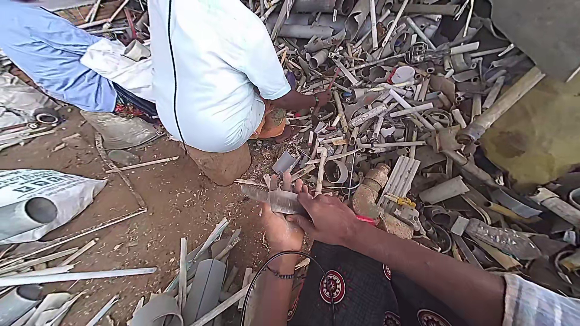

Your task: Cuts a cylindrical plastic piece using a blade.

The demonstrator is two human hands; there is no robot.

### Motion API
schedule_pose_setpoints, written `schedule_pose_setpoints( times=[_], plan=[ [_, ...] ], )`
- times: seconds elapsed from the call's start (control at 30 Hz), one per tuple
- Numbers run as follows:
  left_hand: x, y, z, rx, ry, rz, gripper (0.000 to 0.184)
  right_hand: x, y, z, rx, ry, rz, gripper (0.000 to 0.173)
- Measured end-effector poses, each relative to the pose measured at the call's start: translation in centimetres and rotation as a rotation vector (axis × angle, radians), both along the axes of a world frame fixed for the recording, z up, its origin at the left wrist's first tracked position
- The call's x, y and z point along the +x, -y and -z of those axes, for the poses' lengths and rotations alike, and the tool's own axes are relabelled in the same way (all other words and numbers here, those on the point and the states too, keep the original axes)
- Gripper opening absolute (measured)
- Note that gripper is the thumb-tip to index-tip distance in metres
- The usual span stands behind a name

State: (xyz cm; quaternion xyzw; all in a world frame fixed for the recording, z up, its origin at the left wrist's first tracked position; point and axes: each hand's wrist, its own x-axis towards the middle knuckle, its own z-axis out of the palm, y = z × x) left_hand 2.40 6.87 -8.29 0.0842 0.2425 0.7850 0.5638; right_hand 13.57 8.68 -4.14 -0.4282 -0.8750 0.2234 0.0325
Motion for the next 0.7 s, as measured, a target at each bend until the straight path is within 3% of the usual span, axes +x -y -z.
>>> schedule_pose_setpoints(
  times=[0.13, 0.3, 0.43, 0.53, 0.67, 0.7],
  plan=[
    [-0.1, 0.0, 0.1, -0.020, 0.041, 0.011, 0.057, -0.3, 0.1, -0.7, -0.025, 0.053, -0.036, 0.049],
    [-0.1, -0.1, 0.0, -0.008, 0.028, -0.021, 0.057, 0.0, 0.0, -0.6, 0.033, 0.037, 0.060, 0.067],
    [-0.2, 0.5, 0.1, 0.095, 0.034, 0.070, 0.065, -0.3, 0.7, -0.7, 0.046, 0.049, -0.106, 0.044],
    [-0.2, 0.6, -0.3, 0.111, 0.106, 0.094, 0.068, 0.2, 0.3, -1.7, 0.142, 0.044, -0.170, 0.040],
    [-0.1, 0.4, -0.7, 0.037, 0.066, -0.009, 0.061, 0.2, 0.4, -1.7, 0.131, 0.040, 0.020, 0.071],
    [0.0, 0.3, -0.7, 0.029, 0.047, -0.023, 0.059, 0.1, 0.4, -1.5, 0.106, 0.049, 0.030, 0.073]
  ],
)
